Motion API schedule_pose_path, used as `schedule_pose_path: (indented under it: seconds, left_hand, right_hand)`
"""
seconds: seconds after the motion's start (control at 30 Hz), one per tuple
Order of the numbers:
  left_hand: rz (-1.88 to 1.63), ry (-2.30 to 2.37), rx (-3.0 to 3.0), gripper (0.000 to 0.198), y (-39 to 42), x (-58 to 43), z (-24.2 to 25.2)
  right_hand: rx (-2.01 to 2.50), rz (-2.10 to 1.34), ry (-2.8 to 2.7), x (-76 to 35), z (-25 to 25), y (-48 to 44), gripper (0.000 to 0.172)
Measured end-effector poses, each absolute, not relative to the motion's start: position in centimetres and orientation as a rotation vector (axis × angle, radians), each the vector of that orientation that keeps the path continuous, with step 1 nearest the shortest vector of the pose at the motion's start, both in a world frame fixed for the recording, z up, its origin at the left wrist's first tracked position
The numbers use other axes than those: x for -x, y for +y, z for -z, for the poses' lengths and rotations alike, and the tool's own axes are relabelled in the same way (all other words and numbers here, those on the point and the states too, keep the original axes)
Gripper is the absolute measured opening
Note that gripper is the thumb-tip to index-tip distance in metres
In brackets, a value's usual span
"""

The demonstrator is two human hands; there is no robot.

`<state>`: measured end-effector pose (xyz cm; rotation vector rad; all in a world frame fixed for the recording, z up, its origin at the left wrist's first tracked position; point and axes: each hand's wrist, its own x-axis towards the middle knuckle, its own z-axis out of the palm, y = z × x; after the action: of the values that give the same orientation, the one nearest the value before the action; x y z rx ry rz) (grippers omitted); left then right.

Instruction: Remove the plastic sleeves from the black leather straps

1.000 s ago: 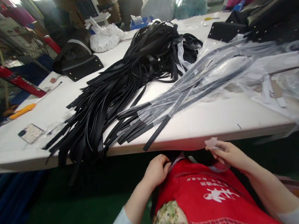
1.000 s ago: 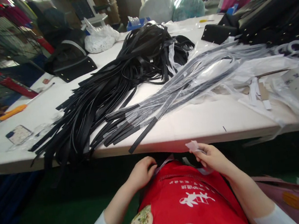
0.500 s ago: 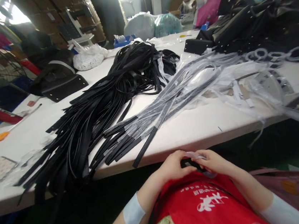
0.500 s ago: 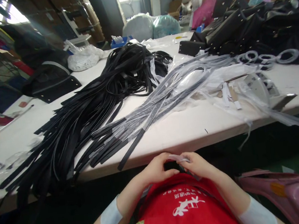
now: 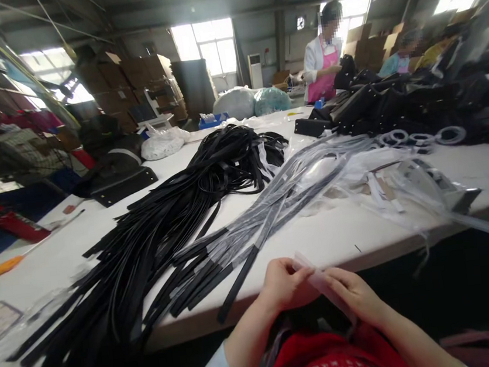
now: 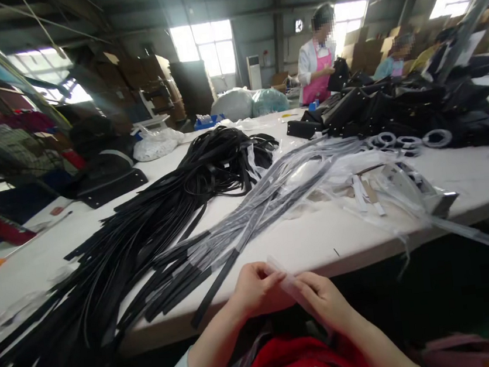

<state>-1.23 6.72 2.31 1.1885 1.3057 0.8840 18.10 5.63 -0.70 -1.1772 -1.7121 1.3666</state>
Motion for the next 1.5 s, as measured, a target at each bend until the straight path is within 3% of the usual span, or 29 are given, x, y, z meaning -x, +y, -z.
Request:
schedule_pose_path:
  seconds: [0.2, 0.5, 0.73, 1.0, 1.23, 1.37, 1.5]
  left_hand:
    - [-0.634, 1.393, -1.596, 0.044, 7.8, 1.1, -4.4]
    - [-0.517, 1.336, -1.623, 0.045, 7.3, 0.3, -5.1]
    - [-0.537, 1.290, -1.655, 0.040, 7.5, 0.2, -4.7]
    - [-0.807, 1.163, -1.456, 0.029, 7.1, -1.9, -3.5]
    - [-0.835, 1.076, -1.228, 0.038, 7.0, -2.7, -0.1]
    - [-0.806, 1.118, -1.225, 0.041, 6.8, -2.9, -0.7]
    - [-0.842, 1.213, -1.250, 0.039, 7.4, -2.1, -1.6]
  right_hand:
    - [1.167, -1.271, -1.671, -18.2, -1.7, 7.0, 0.039]
    - [1.105, -1.230, -1.614, -18.8, -1.6, 6.9, 0.027]
    - [1.141, -1.182, -1.508, -19.1, -1.4, 6.3, 0.030]
    - [1.130, -1.221, -1.351, -19.1, -0.8, 6.0, 0.030]
    - [1.166, -1.195, -1.325, -19.0, 0.1, 5.9, 0.031]
    - [1.164, -1.232, -1.330, -19.5, 0.4, 5.7, 0.032]
    - [1.364, -0.936, -1.485, -23.1, -0.1, 8.9, 0.032]
